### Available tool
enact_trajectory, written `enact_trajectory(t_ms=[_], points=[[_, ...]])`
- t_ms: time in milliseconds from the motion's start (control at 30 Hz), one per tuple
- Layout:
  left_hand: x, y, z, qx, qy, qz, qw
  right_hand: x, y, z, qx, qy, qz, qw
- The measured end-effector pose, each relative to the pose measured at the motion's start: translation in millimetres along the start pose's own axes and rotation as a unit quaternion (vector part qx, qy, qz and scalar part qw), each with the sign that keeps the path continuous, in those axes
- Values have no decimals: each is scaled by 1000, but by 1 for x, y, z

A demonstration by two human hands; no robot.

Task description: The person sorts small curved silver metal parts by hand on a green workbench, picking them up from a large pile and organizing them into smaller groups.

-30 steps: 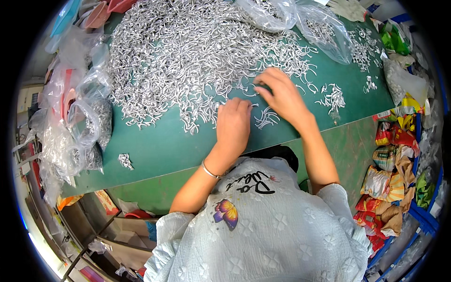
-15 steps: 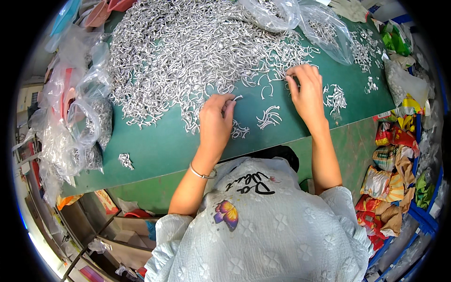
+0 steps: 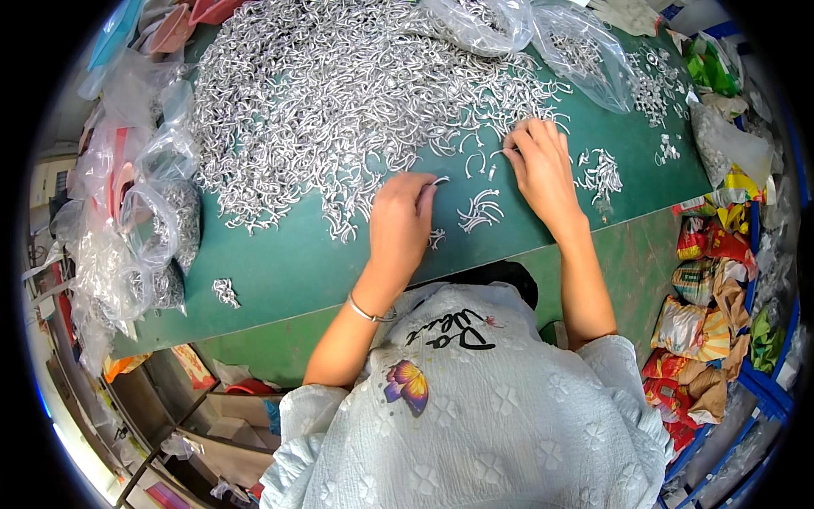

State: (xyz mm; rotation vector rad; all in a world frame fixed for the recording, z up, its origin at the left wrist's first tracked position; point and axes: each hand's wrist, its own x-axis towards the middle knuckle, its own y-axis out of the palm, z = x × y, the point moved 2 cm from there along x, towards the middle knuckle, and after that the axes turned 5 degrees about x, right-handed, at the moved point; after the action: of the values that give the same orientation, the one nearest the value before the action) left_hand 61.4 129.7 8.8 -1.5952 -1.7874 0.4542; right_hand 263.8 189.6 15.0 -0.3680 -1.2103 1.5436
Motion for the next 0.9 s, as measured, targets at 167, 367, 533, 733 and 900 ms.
enact_trajectory(t_ms=[167,367,533,733,900], points=[[5,-6,4,36,-23,-4,999,-6,9,0,-26,22,22,999],[9,-15,15,35,-41,-24,998,-24,-6,11,4,2,111,994],[8,-12,10,24,-34,-25,999,-20,-16,11,79,11,48,996],[5,-2,1,41,9,-17,999,-23,-9,10,-30,23,96,995],[3,-3,4,52,1,-9,999,-26,-16,19,47,28,100,993]])
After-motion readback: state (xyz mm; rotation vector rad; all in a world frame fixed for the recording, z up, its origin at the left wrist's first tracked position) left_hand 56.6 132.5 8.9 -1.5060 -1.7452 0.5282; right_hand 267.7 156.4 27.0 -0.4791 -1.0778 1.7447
